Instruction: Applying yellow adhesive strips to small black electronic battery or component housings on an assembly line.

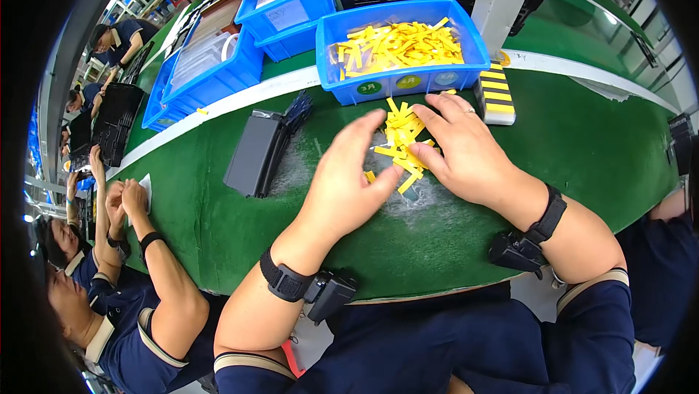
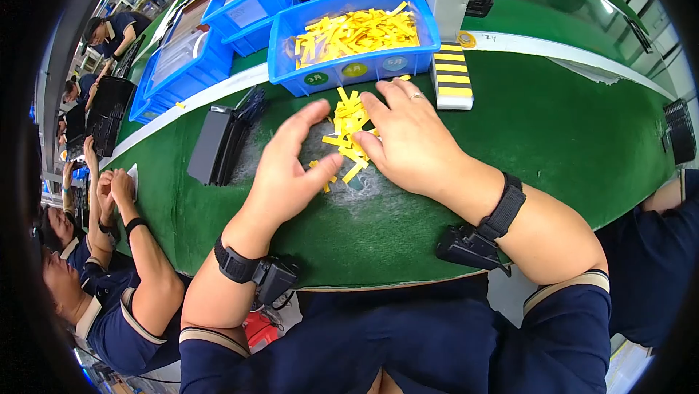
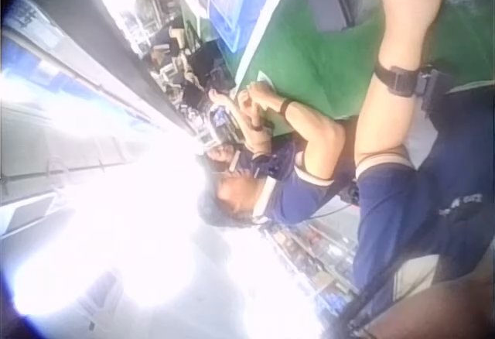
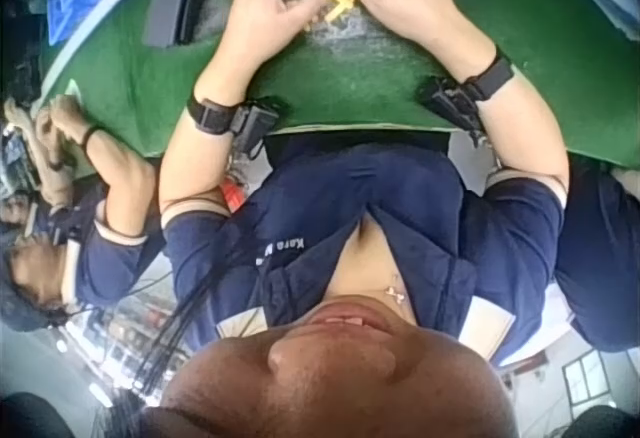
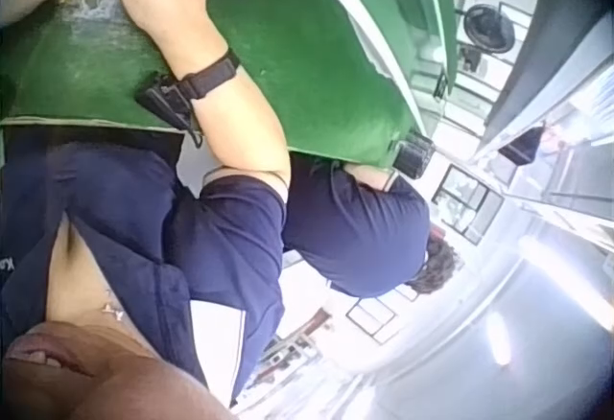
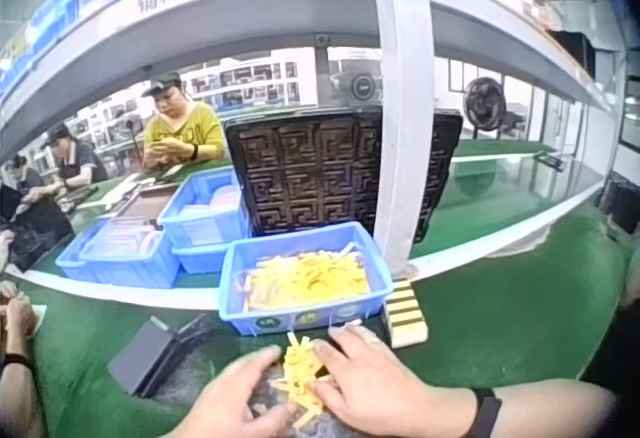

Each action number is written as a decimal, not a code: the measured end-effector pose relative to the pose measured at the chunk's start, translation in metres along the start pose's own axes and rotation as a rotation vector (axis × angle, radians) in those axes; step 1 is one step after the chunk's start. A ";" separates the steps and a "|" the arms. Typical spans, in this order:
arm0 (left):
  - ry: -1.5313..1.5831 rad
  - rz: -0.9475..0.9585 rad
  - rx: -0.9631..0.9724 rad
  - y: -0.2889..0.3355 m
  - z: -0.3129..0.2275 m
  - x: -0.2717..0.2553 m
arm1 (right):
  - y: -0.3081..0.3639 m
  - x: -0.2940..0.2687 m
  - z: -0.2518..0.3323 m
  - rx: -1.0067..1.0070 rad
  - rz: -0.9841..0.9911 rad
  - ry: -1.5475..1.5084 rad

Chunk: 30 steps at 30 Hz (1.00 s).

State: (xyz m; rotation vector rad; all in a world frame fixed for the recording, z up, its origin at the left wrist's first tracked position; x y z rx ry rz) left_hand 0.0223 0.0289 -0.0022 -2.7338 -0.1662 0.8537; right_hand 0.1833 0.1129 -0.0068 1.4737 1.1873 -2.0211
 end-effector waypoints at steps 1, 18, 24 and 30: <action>0.081 0.043 -0.015 0.001 -0.003 0.003 | -0.002 -0.002 0.001 -0.013 0.015 -0.152; 0.579 -0.189 -0.120 0.001 -0.002 -0.013 | -0.007 0.003 0.016 -0.244 0.110 -0.170; 0.496 -0.252 0.000 0.002 -0.003 -0.014 | -0.017 0.013 0.027 -0.241 0.102 0.043; 0.449 -0.251 -0.015 0.000 -0.001 -0.020 | -0.034 0.020 0.024 -0.312 -0.050 0.036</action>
Point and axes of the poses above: each hand's wrist, its own y-axis away from the middle knuckle, its own x-axis out of the palm, z = x × y, the point moved 2 cm from there along -y, towards the middle knuckle, and after that the axes turned 9 degrees about y, right-handed, at the moved point
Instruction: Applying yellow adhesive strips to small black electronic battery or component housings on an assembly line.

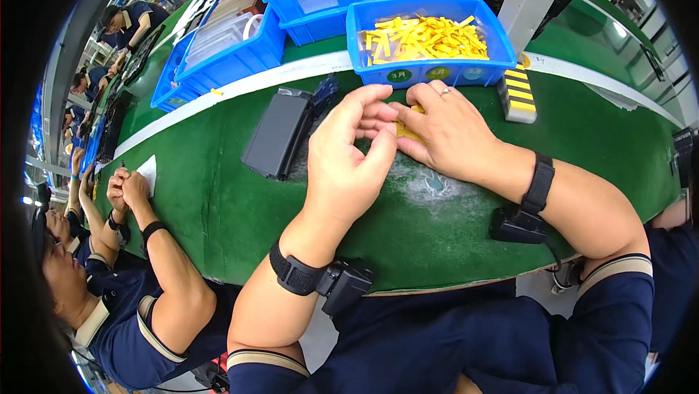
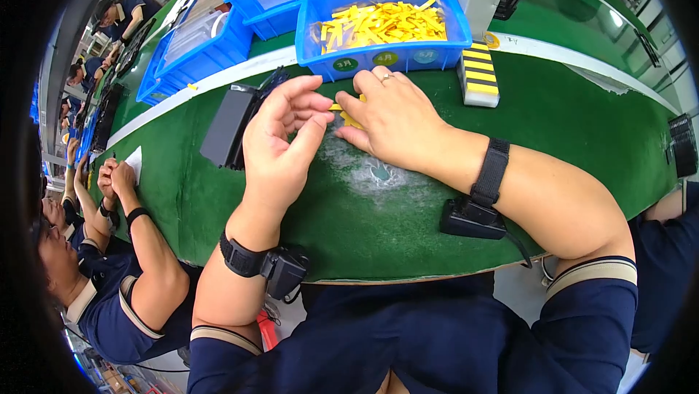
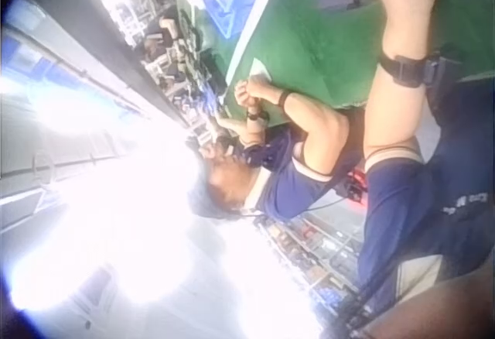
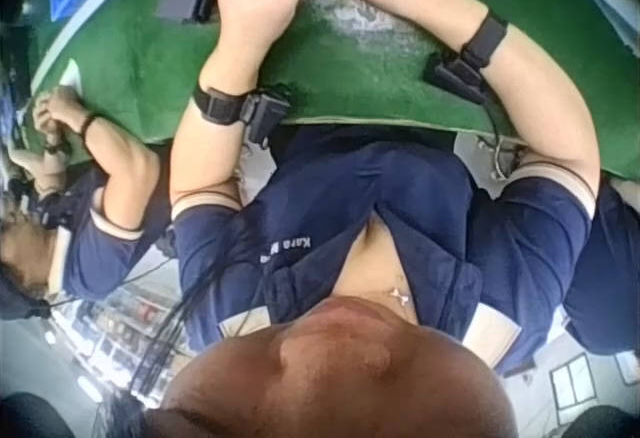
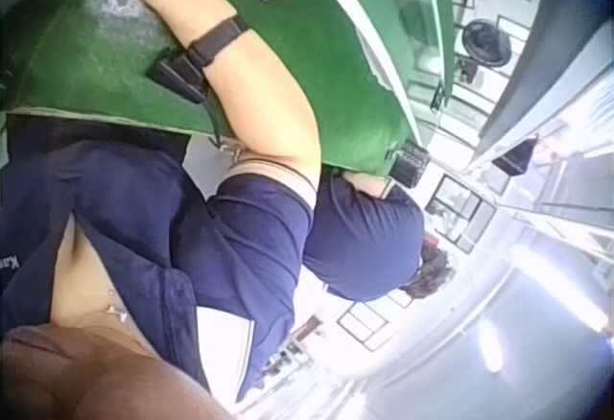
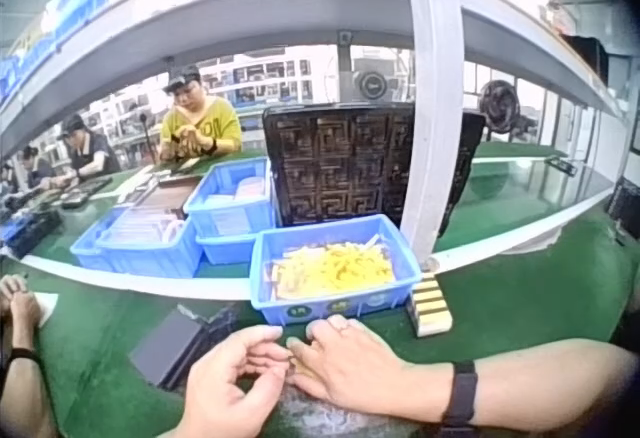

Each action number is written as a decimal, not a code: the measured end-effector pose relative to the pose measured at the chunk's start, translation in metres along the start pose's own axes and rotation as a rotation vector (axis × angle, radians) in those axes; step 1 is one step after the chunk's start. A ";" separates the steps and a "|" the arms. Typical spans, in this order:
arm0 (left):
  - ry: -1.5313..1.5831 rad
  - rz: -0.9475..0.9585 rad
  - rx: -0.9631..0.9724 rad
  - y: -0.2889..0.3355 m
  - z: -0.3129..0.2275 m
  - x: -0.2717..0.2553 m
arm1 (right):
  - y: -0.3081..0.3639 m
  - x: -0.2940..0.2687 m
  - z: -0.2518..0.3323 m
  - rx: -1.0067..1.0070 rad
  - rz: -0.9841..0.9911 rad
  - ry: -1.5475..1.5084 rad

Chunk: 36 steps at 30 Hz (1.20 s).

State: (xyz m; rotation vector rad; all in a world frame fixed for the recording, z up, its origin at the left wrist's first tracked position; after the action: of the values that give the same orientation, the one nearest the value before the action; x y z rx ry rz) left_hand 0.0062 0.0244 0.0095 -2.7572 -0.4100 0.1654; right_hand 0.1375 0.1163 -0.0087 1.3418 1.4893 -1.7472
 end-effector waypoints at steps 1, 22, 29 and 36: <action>0.001 -0.002 0.001 0.001 0.001 0.000 | -0.002 0.001 -0.001 0.003 0.047 -0.025; -0.154 -0.084 0.254 0.002 -0.012 -0.005 | -0.077 -0.065 -0.038 -0.024 -0.473 -0.147; -0.288 -0.008 0.316 -0.003 -0.017 -0.007 | -0.086 -0.021 -0.069 0.204 -0.021 0.032; -0.282 0.016 0.292 0.003 -0.023 0.000 | -0.079 -0.063 -0.087 0.258 -0.402 -0.221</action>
State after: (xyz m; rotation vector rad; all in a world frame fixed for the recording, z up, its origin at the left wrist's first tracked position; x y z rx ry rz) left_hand 0.0108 0.0146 0.0297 -2.4548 -0.3995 0.5750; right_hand 0.1288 0.2064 0.0893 0.9627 1.5217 -2.3240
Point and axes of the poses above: each hand's wrist, its own y-axis away from the middle knuckle, its own x-axis out of the palm, z = x × y, the point moved 2 cm from there along -y, towards the middle knuckle, and after that the axes turned 9 degrees about y, right-handed, at the moved point
